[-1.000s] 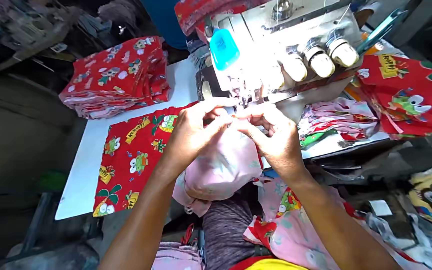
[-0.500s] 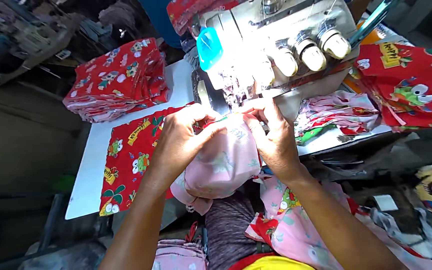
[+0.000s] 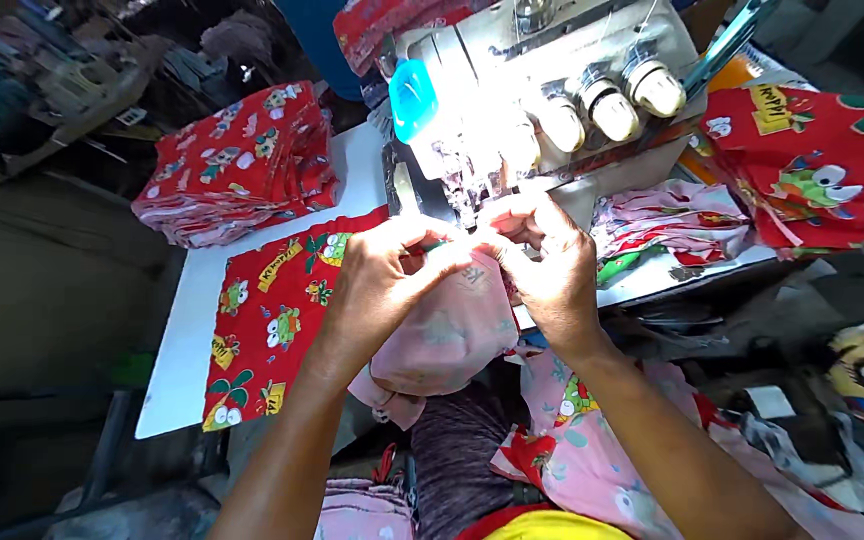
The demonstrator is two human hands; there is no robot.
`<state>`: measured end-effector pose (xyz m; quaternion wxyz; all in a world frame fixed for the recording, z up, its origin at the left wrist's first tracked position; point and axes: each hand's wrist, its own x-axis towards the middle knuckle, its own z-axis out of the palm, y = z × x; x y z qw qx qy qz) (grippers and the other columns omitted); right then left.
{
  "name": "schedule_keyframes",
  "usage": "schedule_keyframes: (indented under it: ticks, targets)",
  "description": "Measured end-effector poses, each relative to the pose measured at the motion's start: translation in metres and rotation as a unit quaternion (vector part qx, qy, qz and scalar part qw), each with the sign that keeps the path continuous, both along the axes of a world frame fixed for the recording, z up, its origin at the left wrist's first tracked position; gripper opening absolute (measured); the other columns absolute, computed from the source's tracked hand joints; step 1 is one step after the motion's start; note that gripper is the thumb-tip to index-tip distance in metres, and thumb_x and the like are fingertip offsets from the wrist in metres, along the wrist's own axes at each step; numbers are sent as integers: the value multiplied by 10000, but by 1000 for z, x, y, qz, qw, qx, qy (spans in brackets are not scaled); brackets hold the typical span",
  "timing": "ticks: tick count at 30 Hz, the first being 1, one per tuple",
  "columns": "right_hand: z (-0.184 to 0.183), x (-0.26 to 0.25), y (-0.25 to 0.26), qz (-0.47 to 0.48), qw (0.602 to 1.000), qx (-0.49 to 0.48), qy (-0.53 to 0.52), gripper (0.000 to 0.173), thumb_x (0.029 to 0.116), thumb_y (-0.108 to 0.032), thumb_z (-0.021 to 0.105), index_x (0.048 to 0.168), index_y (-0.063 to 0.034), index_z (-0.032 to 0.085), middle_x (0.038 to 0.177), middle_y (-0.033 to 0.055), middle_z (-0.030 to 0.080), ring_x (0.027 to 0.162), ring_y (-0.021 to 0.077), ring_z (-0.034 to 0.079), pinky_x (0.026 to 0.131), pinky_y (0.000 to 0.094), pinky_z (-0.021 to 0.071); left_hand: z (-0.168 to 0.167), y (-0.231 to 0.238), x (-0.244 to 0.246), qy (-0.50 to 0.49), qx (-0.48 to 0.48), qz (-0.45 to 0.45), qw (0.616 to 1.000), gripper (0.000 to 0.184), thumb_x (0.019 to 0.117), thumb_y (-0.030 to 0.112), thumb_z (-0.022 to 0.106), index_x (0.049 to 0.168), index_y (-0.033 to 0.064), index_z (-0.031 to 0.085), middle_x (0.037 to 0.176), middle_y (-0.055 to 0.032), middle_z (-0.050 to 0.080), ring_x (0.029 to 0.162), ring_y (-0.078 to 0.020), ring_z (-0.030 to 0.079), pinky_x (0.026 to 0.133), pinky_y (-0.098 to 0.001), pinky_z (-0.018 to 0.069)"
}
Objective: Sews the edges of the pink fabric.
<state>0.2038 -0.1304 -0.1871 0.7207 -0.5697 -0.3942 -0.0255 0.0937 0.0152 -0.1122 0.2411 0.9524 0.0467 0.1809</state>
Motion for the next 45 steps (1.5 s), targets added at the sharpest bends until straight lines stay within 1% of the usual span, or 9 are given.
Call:
schedule_keyframes:
  ticks: [11, 18, 21, 23, 26, 34, 38, 41, 45]
  targets:
    - [0, 0, -4, 53, 998, -7, 22, 300, 967, -8, 662, 1261, -2, 600, 1042, 83, 694, 891, 68, 698, 767, 187, 586, 0, -1, -1, -10, 30, 7, 999, 94, 978, 142, 666, 995, 58, 703, 892, -14, 614, 729, -33, 526, 636, -163, 415]
    - [4, -2, -5, 29, 1000, -3, 4, 229, 944, -22, 698, 1165, -1, 640, 973, 70, 702, 831, 61, 687, 723, 179, 577, 6, -9, 1, 17, -35, -39, 999, 541, 896, 247, 774, 1353, 35, 575, 1289, -44, 649, 1189, -81, 621, 1038, -260, 503]
    - [7, -4, -5, 23, 1000, -10, 0, 237, 936, -29, 710, 1161, -2, 640, 983, 70, 704, 867, 65, 699, 765, 194, 589, 5, -13, 2, 25, -19, -40, 999, 552, 884, 233, 791, 1345, 22, 573, 1171, -51, 685, 1066, -71, 654, 941, -233, 527]
    - [8, -5, -6, 27, 1000, -9, 2, 244, 944, -21, 699, 1180, 1, 642, 1003, 77, 707, 879, 71, 704, 772, 199, 596, 4, -10, 3, 4, 14, -15, 1000, 289, 935, 197, 732, 1165, 34, 667, 960, -32, 690, 828, -50, 643, 755, -201, 531]
    - [9, -6, -7, 14, 1000, -19, -11, 219, 966, -40, 678, 1180, -11, 648, 1013, 73, 699, 863, 64, 694, 744, 191, 584, 2, 0, 8, -23, 56, 14, 998, 202, 965, 266, 698, 1017, 75, 737, 873, 9, 662, 738, 0, 549, 674, -158, 430]
    - [13, -12, -8, -37, 997, -55, -43, 231, 1003, -78, 638, 1223, -15, 609, 1009, 95, 629, 790, 89, 657, 641, 196, 573, 16, 10, 13, -19, 56, -27, 998, 208, 1010, 240, 629, 975, 69, 743, 917, 7, 682, 798, 32, 588, 735, -138, 464]
    - [-7, -22, -16, -63, 989, -121, -52, 427, 957, -312, 735, 1264, -40, 619, 956, 74, 637, 599, 112, 503, 492, 260, 412, 30, 26, 13, -32, 17, -22, 999, 188, 1025, 255, 616, 1034, 86, 697, 939, 62, 684, 777, 92, 597, 717, -101, 493]
    - [-25, -30, -18, -32, 980, -194, -38, 535, 891, -407, 786, 1275, -60, 651, 1023, 70, 694, 723, 154, 610, 622, 358, 508, 33, 27, 12, -61, 14, -39, 997, 211, 1028, 233, 615, 1085, 41, 683, 925, 57, 673, 774, 99, 581, 718, -95, 482]
    - [-40, -37, -21, 2, 979, -206, 1, 261, 926, -153, 756, 1157, -53, 685, 869, 77, 672, 601, 152, 561, 551, 338, 486, 34, 31, 10, -103, 7, -23, 994, 200, 1021, 230, 633, 1102, 54, 680, 974, 90, 670, 795, 107, 586, 736, -93, 491]
